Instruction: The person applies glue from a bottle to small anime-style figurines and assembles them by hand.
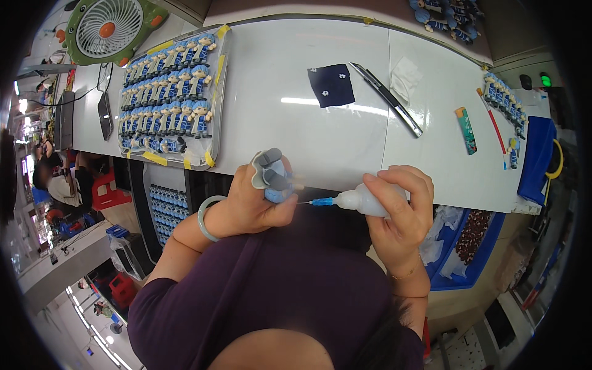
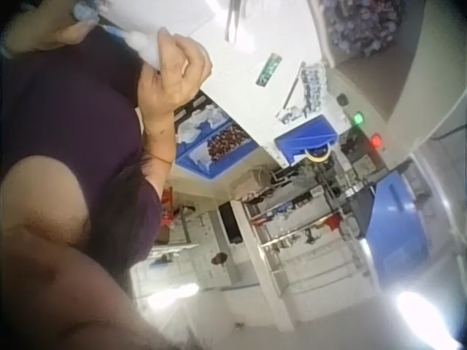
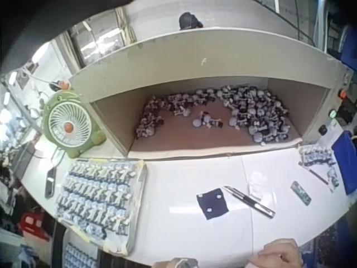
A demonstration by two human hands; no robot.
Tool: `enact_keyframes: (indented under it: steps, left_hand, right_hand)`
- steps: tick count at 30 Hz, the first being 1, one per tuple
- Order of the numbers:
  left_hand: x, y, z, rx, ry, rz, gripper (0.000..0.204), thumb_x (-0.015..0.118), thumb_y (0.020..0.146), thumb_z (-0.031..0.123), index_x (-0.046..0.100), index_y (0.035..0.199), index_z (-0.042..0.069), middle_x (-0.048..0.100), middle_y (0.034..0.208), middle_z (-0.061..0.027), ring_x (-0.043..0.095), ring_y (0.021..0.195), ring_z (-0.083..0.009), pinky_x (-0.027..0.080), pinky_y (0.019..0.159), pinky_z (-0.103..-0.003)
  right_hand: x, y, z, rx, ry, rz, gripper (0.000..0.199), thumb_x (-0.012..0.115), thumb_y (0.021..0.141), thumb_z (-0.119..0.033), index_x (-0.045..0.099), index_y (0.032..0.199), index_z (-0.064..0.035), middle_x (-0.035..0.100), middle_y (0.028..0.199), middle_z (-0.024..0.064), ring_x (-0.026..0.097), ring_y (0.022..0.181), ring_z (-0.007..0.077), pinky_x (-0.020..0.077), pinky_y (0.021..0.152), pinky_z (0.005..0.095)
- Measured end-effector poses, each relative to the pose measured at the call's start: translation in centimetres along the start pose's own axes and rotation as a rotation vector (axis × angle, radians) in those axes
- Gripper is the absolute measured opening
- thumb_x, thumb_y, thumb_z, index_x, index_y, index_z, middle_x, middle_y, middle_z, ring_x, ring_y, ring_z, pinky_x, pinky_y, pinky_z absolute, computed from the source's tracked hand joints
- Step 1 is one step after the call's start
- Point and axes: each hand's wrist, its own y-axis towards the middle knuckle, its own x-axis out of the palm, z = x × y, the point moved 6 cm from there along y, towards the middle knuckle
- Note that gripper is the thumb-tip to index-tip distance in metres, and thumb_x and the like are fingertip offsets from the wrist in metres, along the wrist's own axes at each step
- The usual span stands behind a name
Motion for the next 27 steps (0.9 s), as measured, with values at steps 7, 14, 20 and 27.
enact_keyframes:
  steps: [7, 14, 20, 27]
  left_hand:
    - [-0.5, 0.2, 0.4, 0.000, 0.110, 0.021, 0.036, 0.063, 0.064, 0.011, 0.044, 0.091, -0.002, 0.050, 0.061, -0.0068, 0.050, 0.044, -0.0206, 0.041, 0.042, -0.028]
    - [-0.7, 0.6, 1.0, 0.061, 0.167, 0.056, 0.036, 0.065, 0.064, 0.013, 0.044, 0.089, -0.001, 0.048, 0.054, -0.0064, 0.049, 0.040, -0.0230, 0.040, 0.039, -0.030]
    - [-0.7, 0.1, 0.9, 0.026, 0.209, 0.011, 0.035, 0.064, 0.062, 0.014, 0.046, 0.088, -0.002, 0.049, 0.066, -0.0052, 0.048, 0.047, -0.0159, 0.041, 0.044, -0.025]
    - [-0.9, 0.6, 1.4, 0.062, 0.208, 0.041, 0.033, 0.065, 0.063, 0.013, 0.046, 0.087, 0.000, 0.052, 0.059, -0.0052, 0.052, 0.043, -0.0216, 0.041, 0.041, -0.028]
  right_hand:
    - [-0.9, -0.1, -1.4, -0.108, -0.209, 0.025, 0.041, 0.067, 0.055, 0.003, 0.064, 0.092, -0.0129, 0.052, 0.091, 0.0043, 0.049, 0.084, 0.0224, 0.0414, 0.071, 0.0299]
    - [-1.5, -0.1, -2.5, -0.188, -0.347, 0.006, 0.034, 0.064, 0.062, -0.004, 0.064, 0.094, -0.0187, 0.051, 0.094, 0.0008, 0.046, 0.088, 0.0194, 0.0363, 0.075, 0.0287]
    - [-1.7, 0.3, -3.2, -0.240, -0.399, -0.018, 0.032, 0.063, 0.065, -0.009, 0.064, 0.094, -0.0221, 0.051, 0.096, -0.0028, 0.045, 0.089, 0.0167, 0.0327, 0.073, 0.0275]
    - [-1.7, 0.4, -3.5, -0.256, -0.425, -0.038, 0.029, 0.064, 0.065, -0.015, 0.064, 0.093, -0.0225, 0.051, 0.097, -0.0038, 0.045, 0.089, 0.0157, 0.0317, 0.073, 0.0275]
